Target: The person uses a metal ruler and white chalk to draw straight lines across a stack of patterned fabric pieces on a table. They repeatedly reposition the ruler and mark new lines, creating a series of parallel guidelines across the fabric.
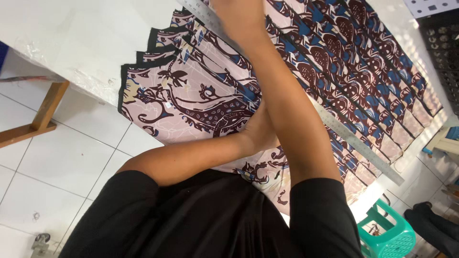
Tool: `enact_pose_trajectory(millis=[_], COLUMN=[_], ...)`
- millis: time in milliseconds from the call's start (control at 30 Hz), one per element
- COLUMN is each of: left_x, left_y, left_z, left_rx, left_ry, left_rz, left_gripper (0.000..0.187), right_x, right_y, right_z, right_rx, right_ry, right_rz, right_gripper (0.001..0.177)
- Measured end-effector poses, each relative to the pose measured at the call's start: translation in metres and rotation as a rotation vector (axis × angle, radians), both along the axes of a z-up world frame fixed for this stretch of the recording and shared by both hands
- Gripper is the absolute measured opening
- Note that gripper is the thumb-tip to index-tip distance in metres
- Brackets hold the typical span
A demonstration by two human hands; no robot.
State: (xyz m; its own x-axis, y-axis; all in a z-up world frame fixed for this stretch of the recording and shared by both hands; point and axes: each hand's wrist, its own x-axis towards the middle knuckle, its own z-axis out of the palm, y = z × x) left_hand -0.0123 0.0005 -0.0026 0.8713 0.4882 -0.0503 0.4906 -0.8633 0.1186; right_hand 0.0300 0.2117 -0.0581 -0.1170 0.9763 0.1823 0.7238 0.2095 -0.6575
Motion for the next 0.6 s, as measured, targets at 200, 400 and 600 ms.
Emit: enact_pose_trajectory(millis=[200,400,600], left_x=[0.002,-0.005,-0.004], left_y=[-0.003,-0.004,-0.006], left_z=[0.006,0.008,0.012], left_rx=[-0.025,-0.091,-0.039], left_ry=[-0.129,-0.166,-0.103], left_rz=[0.186,0.191,0.178], left_gripper=[0.091,0.084,0.083], right_x=[0.101,0.174,0.214], right_y=[-0.082,-0.237,-0.372], right_z=[0.052,0.084,0.059], right_rx=[0.159,0.082,0.199], right_ry=[0.402,0.341,0.384], right_rz=[-0.111,-0.447,-0.737], right_gripper=[0.012,0.005,0.009])
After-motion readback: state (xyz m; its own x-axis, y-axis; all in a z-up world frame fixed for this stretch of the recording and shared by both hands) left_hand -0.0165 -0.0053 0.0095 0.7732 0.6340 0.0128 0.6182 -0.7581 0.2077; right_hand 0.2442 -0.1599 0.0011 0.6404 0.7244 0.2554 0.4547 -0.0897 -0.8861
